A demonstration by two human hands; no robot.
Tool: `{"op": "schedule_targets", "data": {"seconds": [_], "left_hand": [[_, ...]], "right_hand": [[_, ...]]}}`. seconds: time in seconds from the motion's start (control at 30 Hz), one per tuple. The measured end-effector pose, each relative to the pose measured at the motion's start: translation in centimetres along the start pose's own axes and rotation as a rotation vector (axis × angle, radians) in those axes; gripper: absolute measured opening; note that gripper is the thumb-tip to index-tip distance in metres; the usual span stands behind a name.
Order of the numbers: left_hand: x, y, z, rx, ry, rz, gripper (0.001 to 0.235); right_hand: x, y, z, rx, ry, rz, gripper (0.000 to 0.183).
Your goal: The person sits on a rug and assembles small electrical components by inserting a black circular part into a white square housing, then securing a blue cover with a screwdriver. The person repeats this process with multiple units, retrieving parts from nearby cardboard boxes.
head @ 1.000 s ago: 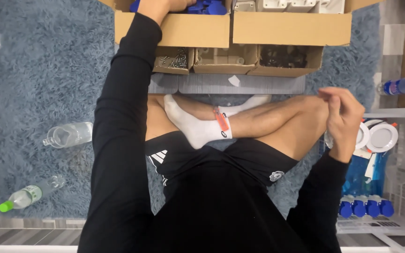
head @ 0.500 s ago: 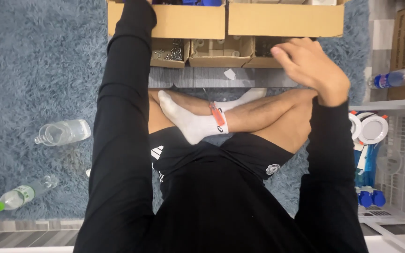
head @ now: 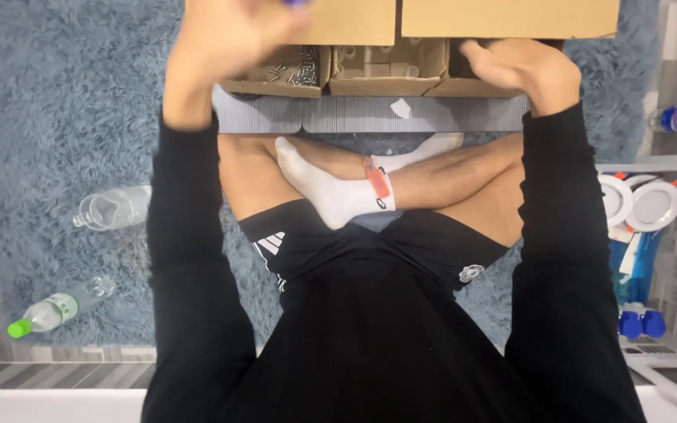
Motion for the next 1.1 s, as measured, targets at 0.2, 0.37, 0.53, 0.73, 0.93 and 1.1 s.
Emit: {"op": "schedule_targets", "data": {"seconds": [0.2,0.37,0.53,0.73,0.93,1.1], "left_hand": [[-4.8,4.9,6.0,-0.048,0.929,-0.192,0.052],[-12.6,9.5,5.4,0.105,0.788,-0.1,0.045],[-16.8,10.8,4.8,0.189,0.576,-0.017,0.045],[-18.2,10.4,4.9,0.212,0.478,0.011,0.045],[-19.4,9.9,4.7,0.163,0.343,0.103,0.044],[-19.8,9.8,4.8,0.142,0.291,0.127,0.043]], "right_hand": [[-1.4,-1.0,1.7,0.179,0.027,0.233,0.057],[-2.6,-2.3,4.6,0.216,0.084,0.192,0.051],[-2.2,-2.0,4.8,0.175,-0.007,0.107,0.029],[-2.0,-0.5,4.2,0.028,-0.155,0.136,0.017],[-1.1,3.3,2.6,0.278,-0.229,0.385,0.019],[-1.2,8.3,0.9,0.472,-0.184,0.656,0.042]]}}
Point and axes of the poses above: each hand's wrist, its own y-axis away from the middle knuckle, its own x-axis out of the back of the hand, z = x × y, the point moved 1 cm from there along -y, towards the middle knuckle, and after that the axes turned 7 degrees about -z, right-handed, at the moved point
